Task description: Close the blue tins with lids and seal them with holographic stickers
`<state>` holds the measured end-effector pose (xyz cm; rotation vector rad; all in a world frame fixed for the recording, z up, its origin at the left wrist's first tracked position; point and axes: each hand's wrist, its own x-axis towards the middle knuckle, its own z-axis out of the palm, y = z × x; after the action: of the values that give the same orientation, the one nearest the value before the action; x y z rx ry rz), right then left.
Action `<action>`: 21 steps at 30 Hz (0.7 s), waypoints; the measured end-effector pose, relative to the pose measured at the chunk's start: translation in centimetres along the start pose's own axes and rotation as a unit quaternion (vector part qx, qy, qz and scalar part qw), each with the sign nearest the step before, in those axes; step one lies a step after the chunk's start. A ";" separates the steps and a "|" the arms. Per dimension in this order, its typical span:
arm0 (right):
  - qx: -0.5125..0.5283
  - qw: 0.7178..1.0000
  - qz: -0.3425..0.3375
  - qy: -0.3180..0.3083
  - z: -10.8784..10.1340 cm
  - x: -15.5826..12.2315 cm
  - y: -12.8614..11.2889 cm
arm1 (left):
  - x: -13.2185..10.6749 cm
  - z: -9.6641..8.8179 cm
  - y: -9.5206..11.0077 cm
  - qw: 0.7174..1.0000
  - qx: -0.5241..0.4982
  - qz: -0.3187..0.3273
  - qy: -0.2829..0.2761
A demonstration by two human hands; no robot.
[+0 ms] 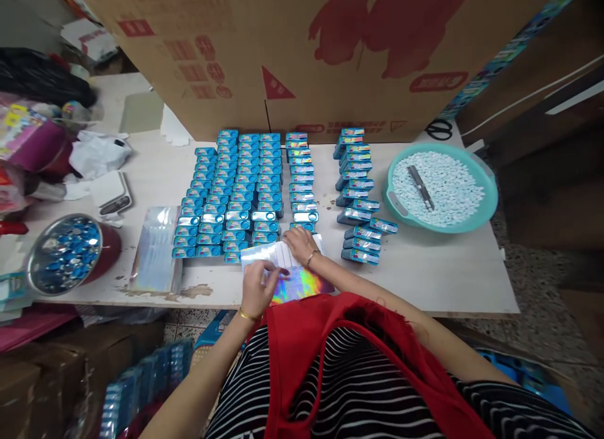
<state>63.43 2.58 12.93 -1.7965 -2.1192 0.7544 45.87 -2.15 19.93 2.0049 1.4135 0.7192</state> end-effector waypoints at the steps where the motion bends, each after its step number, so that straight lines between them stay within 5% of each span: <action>1: 0.036 0.999 -0.013 0.025 -0.2 -0.3 0.1 | 0.7 -0.1 0.4 0.995 -0.057 -0.056 0.054; 5: 0.231 0.963 -0.075 0.113 -1.7 -2.1 -0.3 | 4.2 0.7 0.7 0.925 -0.256 -0.212 0.182; 10: 0.377 0.915 0.041 0.136 -2.4 -3.0 -0.7 | 6.4 4.0 -0.5 0.887 -0.345 -0.269 0.147; 14: 0.381 0.903 0.107 0.166 -2.9 -2.2 2.2 | 8.3 7.1 -0.8 0.908 -0.306 -0.259 0.123; 18: 0.302 0.928 0.135 0.168 -3.9 -0.8 6.6 | 11.3 9.9 -0.2 0.959 -0.151 -0.217 0.106; 21: 0.223 0.952 0.149 0.146 -4.3 0.3 9.1 | 13.0 11.4 0.4 0.970 -0.041 -0.222 0.085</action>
<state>73.16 4.73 11.55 -1.8480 -1.3756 0.8872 58.01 8.41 13.64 1.5098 1.8187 0.7409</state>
